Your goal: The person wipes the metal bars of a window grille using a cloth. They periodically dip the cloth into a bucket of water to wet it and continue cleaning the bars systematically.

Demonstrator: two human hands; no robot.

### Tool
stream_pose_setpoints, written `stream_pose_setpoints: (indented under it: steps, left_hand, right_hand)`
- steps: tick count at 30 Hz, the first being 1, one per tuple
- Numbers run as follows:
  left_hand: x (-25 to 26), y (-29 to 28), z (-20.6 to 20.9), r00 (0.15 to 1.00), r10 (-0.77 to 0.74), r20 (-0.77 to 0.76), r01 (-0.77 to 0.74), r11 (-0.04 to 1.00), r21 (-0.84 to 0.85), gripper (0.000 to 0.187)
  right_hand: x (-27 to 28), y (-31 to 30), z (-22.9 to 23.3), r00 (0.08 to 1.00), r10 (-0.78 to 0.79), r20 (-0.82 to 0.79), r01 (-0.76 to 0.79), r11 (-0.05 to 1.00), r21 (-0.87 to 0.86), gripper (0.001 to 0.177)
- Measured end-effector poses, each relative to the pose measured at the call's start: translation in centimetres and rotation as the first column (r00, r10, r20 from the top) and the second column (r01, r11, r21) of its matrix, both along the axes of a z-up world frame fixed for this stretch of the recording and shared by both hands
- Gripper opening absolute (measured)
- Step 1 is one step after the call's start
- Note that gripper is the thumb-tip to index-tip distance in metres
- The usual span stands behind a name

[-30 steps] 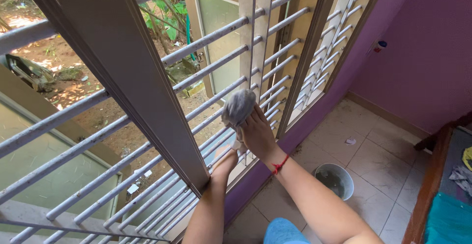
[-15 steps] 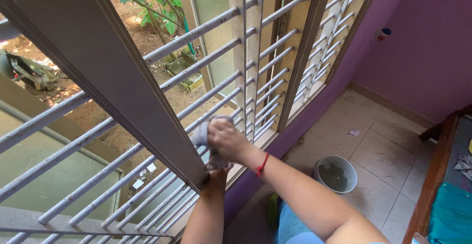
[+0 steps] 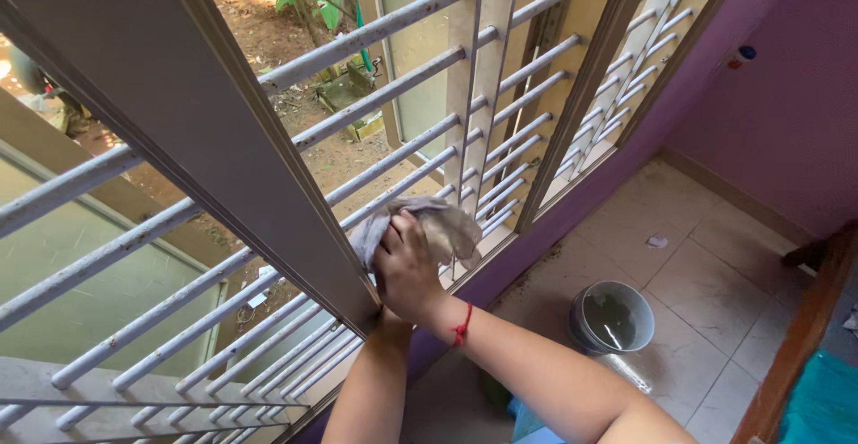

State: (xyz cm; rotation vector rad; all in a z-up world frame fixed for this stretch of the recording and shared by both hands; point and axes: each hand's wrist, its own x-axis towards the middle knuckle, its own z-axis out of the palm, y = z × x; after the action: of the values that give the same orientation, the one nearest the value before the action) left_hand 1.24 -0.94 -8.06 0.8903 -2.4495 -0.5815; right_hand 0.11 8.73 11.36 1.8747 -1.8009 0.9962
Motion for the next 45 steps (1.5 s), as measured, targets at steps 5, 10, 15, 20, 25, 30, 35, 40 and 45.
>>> stream_pose_setpoints:
  steps: [5, 10, 15, 20, 25, 30, 35, 40, 45]
  left_hand:
    - [0.1, 0.4, 3.0, 0.984, -0.076, 0.158, 0.081, 0.996, -0.026, 0.034]
    - [0.6, 1.6, 4.6, 0.962, -0.057, 0.267, 0.059, 0.998, 0.0, 0.032]
    - [0.6, 1.5, 2.7, 0.995, -0.083, -0.062, 0.07, 0.981, -0.183, 0.039]
    - [-1.4, 6.2, 2.8, 0.579, 0.687, 0.44, -0.559, 0.727, -0.398, 0.036]
    - [0.9, 1.5, 1.9, 0.997, -0.026, 0.074, 0.054, 0.913, -0.405, 0.025]
    - [0.9, 1.6, 2.8, 0.997, -0.072, -0.01, 0.064, 0.932, -0.356, 0.013]
    - [-1.3, 3.6, 4.1, 0.763, 0.579, 0.288, -0.56, 0.814, -0.152, 0.012]
    - [-0.3, 2.0, 3.2, 0.946, 0.207, 0.25, -0.179, 0.975, -0.129, 0.009]
    - [1.3, 3.0, 4.2, 0.972, 0.08, 0.221, -0.059, 0.993, -0.099, 0.015]
  right_hand:
    - [-8.6, -1.8, -0.3, 0.926, 0.309, -0.215, -0.301, 0.951, 0.068, 0.035]
    - [-11.6, 0.4, -3.7, 0.961, 0.114, -0.253, -0.122, 0.992, -0.016, 0.05]
    - [-5.4, 1.8, -9.2, 1.0, 0.016, 0.002, -0.016, 0.997, 0.075, 0.045]
    - [0.4, 1.9, -7.3, 0.985, 0.138, -0.106, -0.114, 0.971, 0.209, 0.045]
    - [-7.8, -0.9, -3.0, 0.966, 0.212, -0.147, -0.107, 0.848, 0.519, 0.022]
    - [-7.5, 0.1, 0.1, 0.97, 0.032, -0.242, 0.027, 0.971, 0.236, 0.023]
    - [-1.7, -2.0, 3.4, 0.958, 0.287, -0.02, -0.174, 0.634, 0.754, 0.022]
    - [-5.9, -1.3, 5.0, 0.955, 0.295, -0.042, -0.17, 0.654, 0.737, 0.032]
    - [-7.6, 0.6, 0.9, 0.961, 0.087, -0.262, -0.038, 0.982, 0.186, 0.025]
